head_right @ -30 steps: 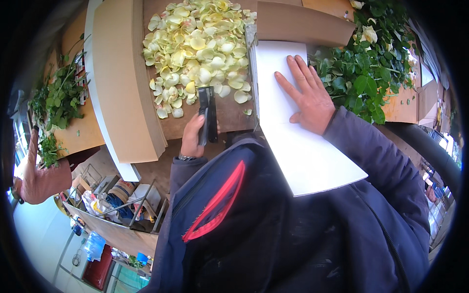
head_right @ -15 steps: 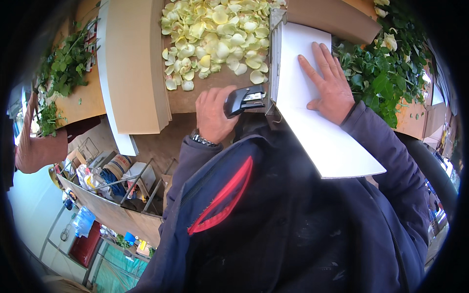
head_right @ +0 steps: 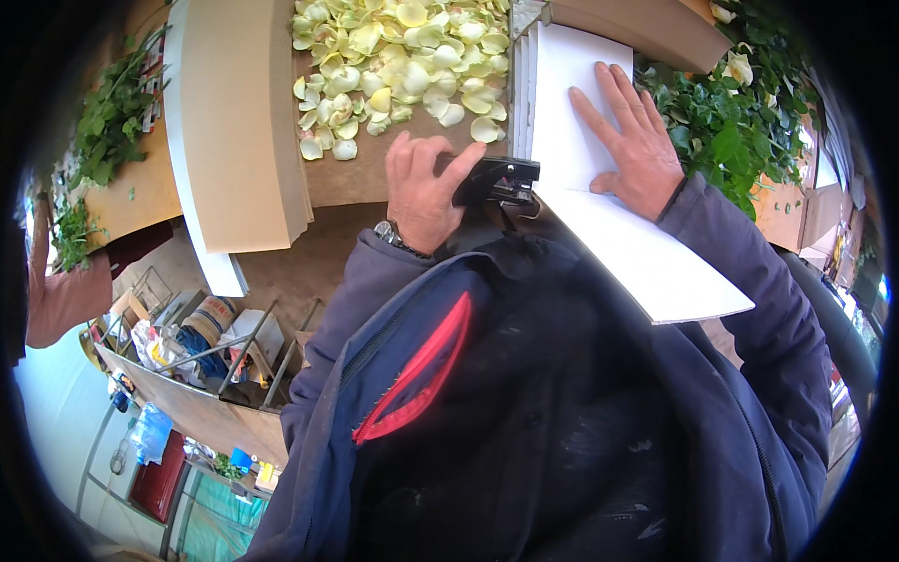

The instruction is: The person arranges white roses and hydrangea petals into a cardboard box lined with white paper. They place the flowers one by one, adjust their positions, and use a stapler to secure the box flaps. The person also gathers and sets aside a bunch of green stems.

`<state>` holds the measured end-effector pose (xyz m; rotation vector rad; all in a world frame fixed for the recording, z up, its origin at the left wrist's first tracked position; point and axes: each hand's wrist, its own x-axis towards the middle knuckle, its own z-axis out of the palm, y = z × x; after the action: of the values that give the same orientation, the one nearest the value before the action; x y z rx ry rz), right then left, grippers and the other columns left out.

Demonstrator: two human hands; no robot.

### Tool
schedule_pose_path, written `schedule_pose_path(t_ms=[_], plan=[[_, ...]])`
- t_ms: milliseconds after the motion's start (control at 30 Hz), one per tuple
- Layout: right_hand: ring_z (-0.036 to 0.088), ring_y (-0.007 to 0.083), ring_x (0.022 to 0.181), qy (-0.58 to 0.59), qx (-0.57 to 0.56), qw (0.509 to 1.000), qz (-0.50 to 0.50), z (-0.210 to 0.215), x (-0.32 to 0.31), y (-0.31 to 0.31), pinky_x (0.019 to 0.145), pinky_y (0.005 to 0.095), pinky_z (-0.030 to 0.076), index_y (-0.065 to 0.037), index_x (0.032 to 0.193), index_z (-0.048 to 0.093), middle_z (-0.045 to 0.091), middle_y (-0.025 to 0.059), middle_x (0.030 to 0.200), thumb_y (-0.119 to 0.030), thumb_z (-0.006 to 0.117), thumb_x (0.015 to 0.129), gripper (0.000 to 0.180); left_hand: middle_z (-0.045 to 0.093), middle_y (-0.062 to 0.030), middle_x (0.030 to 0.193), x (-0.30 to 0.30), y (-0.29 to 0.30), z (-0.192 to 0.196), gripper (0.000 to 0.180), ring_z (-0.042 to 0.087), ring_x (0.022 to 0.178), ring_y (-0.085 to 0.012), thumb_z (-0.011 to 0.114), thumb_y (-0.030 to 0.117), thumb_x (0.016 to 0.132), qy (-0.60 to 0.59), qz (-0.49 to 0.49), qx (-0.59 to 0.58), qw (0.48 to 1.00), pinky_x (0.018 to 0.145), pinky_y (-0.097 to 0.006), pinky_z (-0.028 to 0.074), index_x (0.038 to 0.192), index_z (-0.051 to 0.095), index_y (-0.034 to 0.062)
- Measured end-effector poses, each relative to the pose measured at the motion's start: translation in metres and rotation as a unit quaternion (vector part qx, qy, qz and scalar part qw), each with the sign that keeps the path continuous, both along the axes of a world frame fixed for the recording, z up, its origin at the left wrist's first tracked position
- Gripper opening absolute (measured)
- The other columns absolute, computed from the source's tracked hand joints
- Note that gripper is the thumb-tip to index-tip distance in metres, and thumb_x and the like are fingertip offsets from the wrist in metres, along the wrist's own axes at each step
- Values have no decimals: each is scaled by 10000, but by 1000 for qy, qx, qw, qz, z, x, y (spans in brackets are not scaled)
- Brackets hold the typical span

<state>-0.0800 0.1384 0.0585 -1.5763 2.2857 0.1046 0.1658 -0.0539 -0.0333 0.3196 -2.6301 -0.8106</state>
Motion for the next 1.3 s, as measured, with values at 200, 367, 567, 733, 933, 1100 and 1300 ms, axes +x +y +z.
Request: schedule_pose_path(t_ms=[200, 367, 567, 733, 933, 1100, 1300], plan=[[123, 371, 1629, 1, 4, 1000, -1, 1, 1, -1, 1305, 545, 179, -205, 1671, 307, 132, 200, 1750, -127, 937, 633, 1218, 530, -52, 1142, -13, 0, 0, 564, 508, 1142, -259, 628, 64, 831, 31, -16, -75, 997, 1083, -501, 365, 1353, 642, 277], [103, 369, 1632, 1, 18, 1000, -5, 2, 2, -1, 1304, 557, 168, -209, 1678, 290, 121, 193, 1752, -130, 937, 643, 1223, 563, -51, 1124, -19, -2, 5, 591, 535, 1097, -274, 660, 26, 770, 9, -23, -83, 996, 962, -469, 416, 1328, 662, 220], [96, 387, 1631, 1, 14, 1000, 0, 0, 1, 0, 1301, 575, 162, -205, 1686, 266, 99, 211, 1752, -185, 956, 633, 1260, 558, -59, 990, -20, -7, 13, 273, 543, 1003, -257, 612, 107, 843, -41, -48, -118, 991, 858, -437, 418, 1114, 628, 139], [81, 425, 1630, -26, 25, 999, 0, 1, -2, 2, 1263, 653, 186, -206, 1692, 230, 62, 246, 1753, -278, 980, 608, 1321, 551, -78, 874, -22, -14, 18, 236, 582, 855, -282, 672, 63, 728, -66, -92, -111, 987, 751, -414, 442, 926, 558, 121], [270, 403, 1567, -113, -103, 988, -22, 8, -20, 14, 1246, 542, 308, -145, 1601, 438, 310, 228, 1677, -178, 889, 718, 992, 582, -75, 823, -28, -25, 21, 205, 622, 781, -303, 672, 73, 738, -106, -149, -107, 977, 683, -433, 468, 892, 547, 128], [762, 291, 935, -219, -341, 893, -195, 13, -88, 67, 842, 378, 606, -28, 1199, 761, 783, 157, 1114, -47, 792, 843, 358, 598, -93, 809, -21, -23, 8, 211, 622, 741, -326, 669, 77, 696, -122, -138, -94, 978, 637, -450, 456, 855, 540, 128], [746, 287, 869, -89, -310, 842, -433, 3, -263, 169, 800, 383, 583, -45, 1048, 784, 770, 157, 979, -106, 755, 889, 173, 614, -95, 957, -16, -13, -10, 493, 616, 955, -315, 715, 152, 627, -106, -66, -123, 985, 867, -481, 459, 1115, 664, 103]])
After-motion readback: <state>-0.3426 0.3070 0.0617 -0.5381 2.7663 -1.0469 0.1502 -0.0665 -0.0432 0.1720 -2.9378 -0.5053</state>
